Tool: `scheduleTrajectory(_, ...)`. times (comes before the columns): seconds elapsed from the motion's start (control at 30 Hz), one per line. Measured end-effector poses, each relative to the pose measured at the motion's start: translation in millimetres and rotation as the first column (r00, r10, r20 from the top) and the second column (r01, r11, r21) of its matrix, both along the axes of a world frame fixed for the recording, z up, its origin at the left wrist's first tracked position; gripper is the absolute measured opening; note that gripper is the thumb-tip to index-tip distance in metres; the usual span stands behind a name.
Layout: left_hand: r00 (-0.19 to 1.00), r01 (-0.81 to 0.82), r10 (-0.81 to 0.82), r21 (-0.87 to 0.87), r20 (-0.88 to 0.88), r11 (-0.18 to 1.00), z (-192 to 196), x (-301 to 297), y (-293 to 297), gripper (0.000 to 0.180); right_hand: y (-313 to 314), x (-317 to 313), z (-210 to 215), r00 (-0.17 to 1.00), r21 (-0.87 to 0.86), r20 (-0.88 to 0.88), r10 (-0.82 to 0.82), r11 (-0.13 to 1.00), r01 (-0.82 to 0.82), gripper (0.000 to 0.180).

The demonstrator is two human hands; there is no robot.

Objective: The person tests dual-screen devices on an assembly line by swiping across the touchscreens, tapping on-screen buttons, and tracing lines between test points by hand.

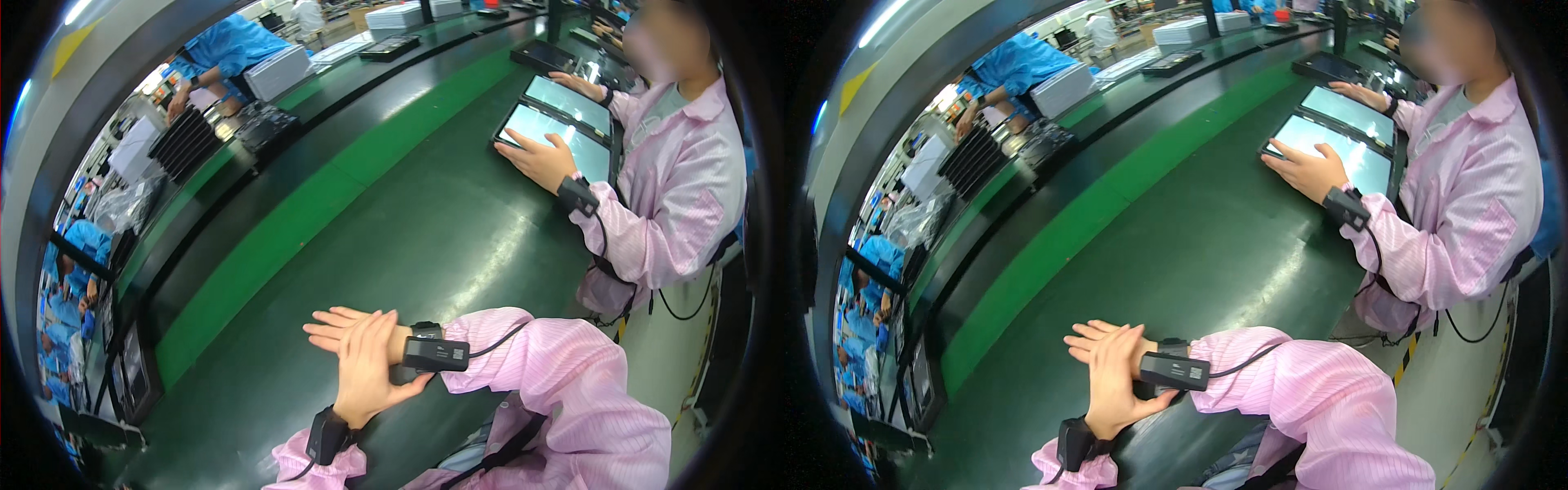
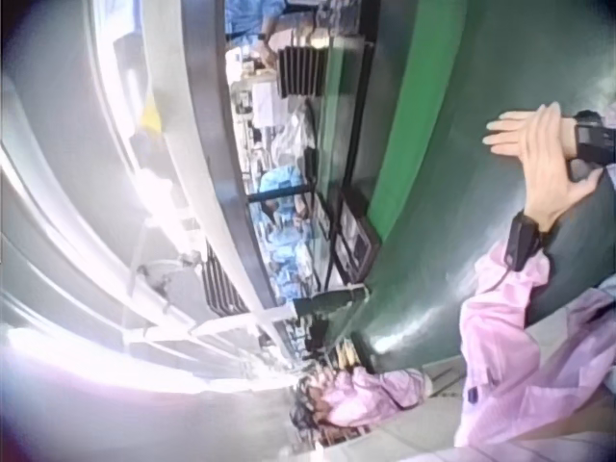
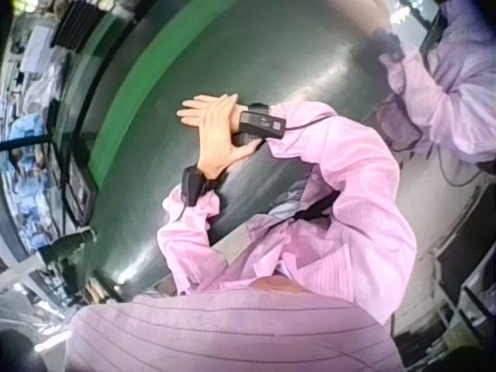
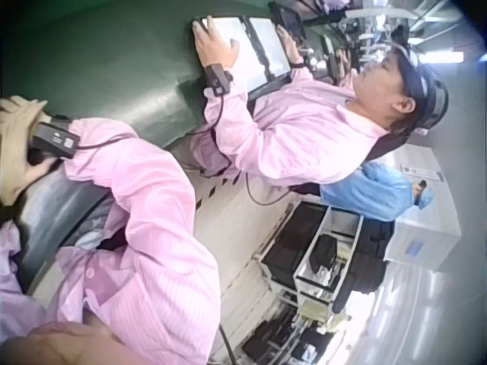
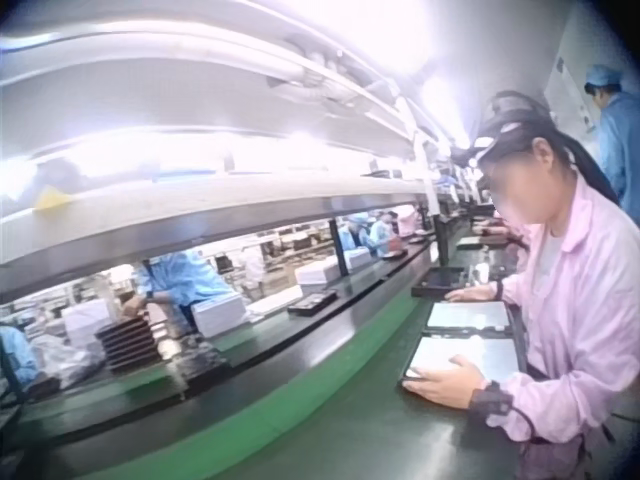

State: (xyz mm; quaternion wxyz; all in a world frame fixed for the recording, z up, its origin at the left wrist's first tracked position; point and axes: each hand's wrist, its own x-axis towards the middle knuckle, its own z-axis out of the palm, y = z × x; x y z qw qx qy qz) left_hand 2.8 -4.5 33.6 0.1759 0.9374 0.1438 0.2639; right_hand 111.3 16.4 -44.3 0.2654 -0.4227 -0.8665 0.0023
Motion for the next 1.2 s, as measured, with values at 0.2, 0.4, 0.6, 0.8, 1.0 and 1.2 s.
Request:
scheduleTrajectory(0.2, 0.971, 0.238, -0.236, 0.177, -0.035, 0.955, -1, -9, -9, 0.061, -45, -41, 7, 0.804, 0.174, 0.408, -0.432, 0.902, 0.396, 0.060)
scheduleTrajectory(0.4, 0.971, 0.240, -0.232, 0.210, -0.063, 0.948, -10, -43, -37, 0.049, -64, -81, -16, 0.683, 0.319, 0.465, -0.564, 0.826, 0.465, 0.078)
scheduleTrajectory(0.6, 0.975, 0.220, -0.200, 0.269, -0.101, 0.938, -18, -62, -46, 0.048, -72, -101, -30, 0.728, 0.264, 0.408, -0.551, 0.835, 0.483, 0.075)
scheduleTrajectory(0.8, 0.991, 0.128, -0.122, 0.162, -0.047, 0.978, -15, -63, -45, 0.047, -72, -107, -6, 0.794, 0.078, 0.305, -0.527, 0.844, 0.530, 0.060)
scheduleTrajectory(1.0, 0.989, 0.140, -0.129, 0.174, -0.074, 0.975, -28, -61, -44, 0.068, -58, -75, 15, 0.880, 0.157, 0.349, -0.324, 0.945, 0.286, 0.037)
scheduleTrajectory(1.2, 0.995, -0.077, 0.063, 0.184, 0.078, 0.980, -37, -59, -41, 0.063, -29, -29, 41, 0.135, -0.472, -0.868, -0.478, 0.712, -0.520, 0.024)
